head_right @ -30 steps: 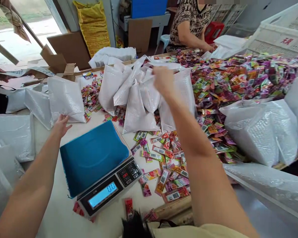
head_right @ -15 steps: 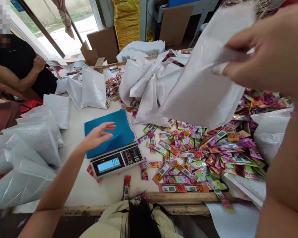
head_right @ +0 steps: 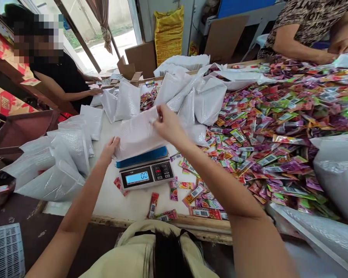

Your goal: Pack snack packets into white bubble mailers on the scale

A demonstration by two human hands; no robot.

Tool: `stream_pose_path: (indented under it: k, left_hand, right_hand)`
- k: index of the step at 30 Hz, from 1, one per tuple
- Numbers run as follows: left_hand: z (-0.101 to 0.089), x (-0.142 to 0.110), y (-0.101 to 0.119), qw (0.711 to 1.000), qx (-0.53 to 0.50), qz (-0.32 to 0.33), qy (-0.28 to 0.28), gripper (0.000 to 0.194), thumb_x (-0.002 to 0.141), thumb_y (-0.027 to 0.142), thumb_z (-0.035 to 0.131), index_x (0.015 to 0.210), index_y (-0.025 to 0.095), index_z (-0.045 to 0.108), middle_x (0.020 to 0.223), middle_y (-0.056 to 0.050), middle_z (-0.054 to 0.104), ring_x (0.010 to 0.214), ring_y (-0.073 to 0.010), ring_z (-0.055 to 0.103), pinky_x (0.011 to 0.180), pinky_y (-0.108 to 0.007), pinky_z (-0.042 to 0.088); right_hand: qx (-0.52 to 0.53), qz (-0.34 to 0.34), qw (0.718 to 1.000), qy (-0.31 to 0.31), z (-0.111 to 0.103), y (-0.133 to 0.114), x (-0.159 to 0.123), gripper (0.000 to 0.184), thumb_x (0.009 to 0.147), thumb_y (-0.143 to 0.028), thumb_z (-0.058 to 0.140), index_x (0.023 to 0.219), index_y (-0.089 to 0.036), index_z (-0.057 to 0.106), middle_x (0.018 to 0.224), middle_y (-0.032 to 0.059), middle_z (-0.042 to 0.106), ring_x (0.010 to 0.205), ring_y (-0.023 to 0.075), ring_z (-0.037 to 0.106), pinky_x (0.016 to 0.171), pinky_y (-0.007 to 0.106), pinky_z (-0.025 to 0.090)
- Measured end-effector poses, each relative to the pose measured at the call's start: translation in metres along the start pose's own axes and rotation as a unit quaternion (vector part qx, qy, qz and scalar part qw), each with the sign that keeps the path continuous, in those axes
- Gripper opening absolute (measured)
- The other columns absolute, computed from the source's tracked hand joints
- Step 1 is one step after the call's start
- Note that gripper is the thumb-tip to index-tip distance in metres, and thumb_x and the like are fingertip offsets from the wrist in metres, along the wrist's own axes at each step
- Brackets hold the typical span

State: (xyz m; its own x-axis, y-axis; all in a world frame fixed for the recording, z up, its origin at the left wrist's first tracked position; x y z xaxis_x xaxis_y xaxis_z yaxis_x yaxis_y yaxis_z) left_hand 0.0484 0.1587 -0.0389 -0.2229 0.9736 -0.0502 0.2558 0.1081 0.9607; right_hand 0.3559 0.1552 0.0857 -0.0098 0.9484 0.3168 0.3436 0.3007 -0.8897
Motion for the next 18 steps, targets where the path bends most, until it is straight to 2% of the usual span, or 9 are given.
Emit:
stream_pose_path:
  k: [2,4,5,7,10,12,15,18]
  left_hand:
    - [-0.020,0.017,-0.005,0.996,0.081,0.006,0.022,0.053,0.075,0.051,0.076,0.111,0.013,0.070,0.097,-0.011,0.071,0.102,-0.0274,0.066,0.094,-0.038,0.050]
    - [-0.033,0.025,-0.011,0.992,0.122,-0.001,0.038,0.051,0.075,0.044,0.077,0.114,0.012,0.069,0.096,-0.012,0.071,0.095,-0.0262,0.067,0.092,-0.040,0.050]
    - [-0.039,0.024,-0.012,0.990,0.133,0.008,0.055,0.049,0.076,0.041,0.077,0.115,0.013,0.069,0.100,-0.013,0.070,0.094,-0.0255,0.067,0.092,-0.040,0.051]
    - [-0.057,0.014,-0.011,0.982,0.142,0.045,0.115,0.048,0.077,0.039,0.077,0.118,0.015,0.068,0.110,-0.014,0.069,0.098,-0.0242,0.067,0.093,-0.038,0.051]
    - [-0.087,-0.020,-0.014,0.967,0.142,0.077,0.195,0.052,0.082,0.042,0.074,0.127,0.018,0.063,0.119,-0.014,0.067,0.106,-0.0232,0.065,0.094,-0.036,0.051]
    - [-0.103,-0.049,-0.020,0.964,0.138,0.074,0.216,0.055,0.084,0.046,0.073,0.130,0.020,0.060,0.120,-0.013,0.067,0.108,-0.0231,0.065,0.094,-0.036,0.051]
    - [-0.113,-0.087,-0.033,0.965,0.124,0.042,0.228,0.057,0.085,0.052,0.071,0.131,0.021,0.058,0.121,-0.013,0.067,0.112,-0.0232,0.064,0.098,-0.036,0.050]
    - [-0.114,-0.107,-0.046,0.964,0.099,0.010,0.245,0.061,0.083,0.054,0.072,0.130,0.020,0.056,0.119,-0.014,0.067,0.114,-0.0234,0.064,0.103,-0.038,0.048]
  right_hand:
    - [0.031,0.038,0.998,-0.045,0.017,0.034,-0.017,0.023,0.076,-0.026,0.068,0.096,-0.022,0.056,0.085,0.0011,0.059,0.075,0.0149,0.054,0.065,0.029,0.046]
    - [0.056,0.070,0.992,-0.086,0.013,0.055,-0.036,0.030,0.078,-0.036,0.068,0.103,-0.022,0.060,0.089,0.0032,0.064,0.071,0.0147,0.057,0.062,0.030,0.050]
    - [0.060,0.079,0.991,-0.085,0.002,0.062,-0.046,0.033,0.079,-0.041,0.068,0.105,-0.022,0.062,0.089,0.0039,0.065,0.068,0.0145,0.058,0.060,0.030,0.050]
    - [0.046,0.095,0.994,-0.036,-0.035,0.072,-0.063,0.036,0.080,-0.047,0.069,0.106,-0.023,0.066,0.088,0.0045,0.068,0.065,0.0146,0.059,0.059,0.031,0.051]
    - [0.015,0.130,0.990,0.056,-0.091,0.091,-0.091,0.032,0.079,-0.049,0.072,0.099,-0.024,0.069,0.086,0.0049,0.069,0.066,0.0159,0.060,0.059,0.032,0.051]
    - [0.012,0.160,0.986,0.050,-0.105,0.108,-0.107,0.031,0.077,-0.048,0.073,0.096,-0.024,0.070,0.086,0.0056,0.071,0.067,0.0168,0.062,0.057,0.032,0.050]
    - [0.024,0.194,0.981,-0.018,-0.094,0.131,-0.119,0.030,0.077,-0.048,0.073,0.093,-0.022,0.071,0.081,0.0056,0.071,0.063,0.0163,0.062,0.054,0.030,0.050]
    - [0.026,0.177,0.982,-0.055,-0.071,0.138,-0.110,0.029,0.078,-0.047,0.072,0.092,-0.022,0.072,0.078,0.0046,0.070,0.061,0.0155,0.060,0.055,0.031,0.051]
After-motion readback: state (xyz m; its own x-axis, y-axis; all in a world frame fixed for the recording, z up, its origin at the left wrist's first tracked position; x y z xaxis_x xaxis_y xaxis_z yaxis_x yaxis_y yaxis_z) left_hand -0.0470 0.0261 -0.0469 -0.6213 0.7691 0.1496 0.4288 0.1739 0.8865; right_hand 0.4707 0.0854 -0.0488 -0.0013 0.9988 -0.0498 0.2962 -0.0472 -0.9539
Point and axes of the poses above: each hand's wrist, its own x-axis towards the middle knuckle, its own z-axis out of the palm, y = z × x, the point moved 6 cm from there along x, towards the middle knuckle
